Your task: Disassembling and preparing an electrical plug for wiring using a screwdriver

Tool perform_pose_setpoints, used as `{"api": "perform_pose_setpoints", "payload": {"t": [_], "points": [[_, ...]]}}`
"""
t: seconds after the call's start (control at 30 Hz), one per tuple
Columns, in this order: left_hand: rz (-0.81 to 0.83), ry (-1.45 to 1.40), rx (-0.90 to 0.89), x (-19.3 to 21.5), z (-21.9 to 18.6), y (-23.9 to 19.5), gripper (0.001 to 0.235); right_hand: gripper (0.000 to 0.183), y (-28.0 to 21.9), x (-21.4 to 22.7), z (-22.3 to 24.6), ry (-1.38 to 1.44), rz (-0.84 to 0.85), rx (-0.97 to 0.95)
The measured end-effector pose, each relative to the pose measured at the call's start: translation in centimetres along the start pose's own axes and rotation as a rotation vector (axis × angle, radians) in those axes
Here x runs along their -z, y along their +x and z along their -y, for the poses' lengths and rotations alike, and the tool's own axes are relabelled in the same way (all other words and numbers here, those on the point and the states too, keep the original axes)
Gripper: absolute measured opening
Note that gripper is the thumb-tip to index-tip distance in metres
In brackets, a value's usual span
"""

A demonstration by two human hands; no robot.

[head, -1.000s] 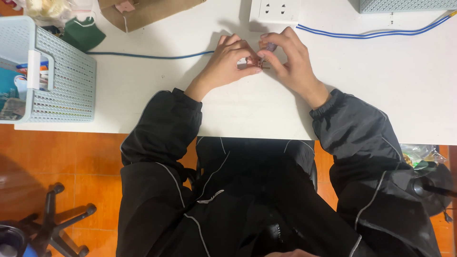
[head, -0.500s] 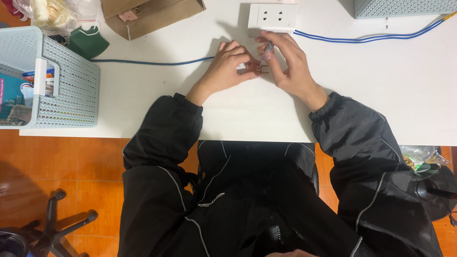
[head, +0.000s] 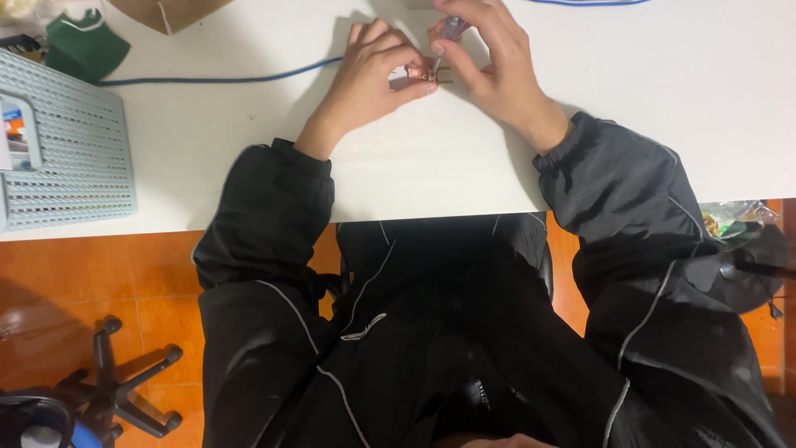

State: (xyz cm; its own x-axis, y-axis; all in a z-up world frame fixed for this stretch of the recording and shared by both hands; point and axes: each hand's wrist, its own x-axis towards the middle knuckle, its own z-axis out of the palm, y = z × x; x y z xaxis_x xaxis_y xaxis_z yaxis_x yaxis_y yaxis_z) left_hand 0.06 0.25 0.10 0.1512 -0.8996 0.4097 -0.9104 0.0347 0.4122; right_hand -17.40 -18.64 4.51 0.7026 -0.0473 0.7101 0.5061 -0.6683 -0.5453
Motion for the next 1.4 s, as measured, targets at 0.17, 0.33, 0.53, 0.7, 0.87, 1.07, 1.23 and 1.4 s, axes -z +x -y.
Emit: {"api": "perform_pose_setpoints", "payload": {"t": [0.17,0.33,0.53,0.7,0.87,1.07,1.23,1.4], "points": [[-0.030,0.024,-0.048,0.0,0.2,0.0,0.034,0.024,0.5,0.3,1.0,0.051,0.047,-0.028],[-0.043,0.000,0.001,0.2,0.5,0.1,0.036,0.012,0.4,0.8,0.1,0.216,-0.089,-0.126],[-0.267,-0.017,0.081,2.2,1.2,0.3,0.018,0.029,-1.3,2.4,-4.5,-0.496,0.206,-0.175],[-0.328,0.027,0.115,2.0,1.3,0.2,0.017,0.044,-2.0,1.4,-5.5,-0.626,0.312,-0.184],[-0.236,-0.037,0.074,1.4,1.0,0.1,0.022,0.017,-2.5,0.9,-6.8,-0.797,0.229,0.014],[-0.196,-0.001,0.028,-0.3,1.6,0.2,0.036,0.032,-2.2,0.7,-6.1,-0.524,0.310,-0.074],[-0.304,0.000,-0.017,-0.1,1.1,0.3,0.035,0.027,-2.2,0.2,-4.6,-0.419,0.288,-0.169],[-0.358,-0.049,0.020,0.3,0.5,0.6,0.035,0.054,-1.3,0.0,-3.2,-0.435,0.253,-0.139]]}}
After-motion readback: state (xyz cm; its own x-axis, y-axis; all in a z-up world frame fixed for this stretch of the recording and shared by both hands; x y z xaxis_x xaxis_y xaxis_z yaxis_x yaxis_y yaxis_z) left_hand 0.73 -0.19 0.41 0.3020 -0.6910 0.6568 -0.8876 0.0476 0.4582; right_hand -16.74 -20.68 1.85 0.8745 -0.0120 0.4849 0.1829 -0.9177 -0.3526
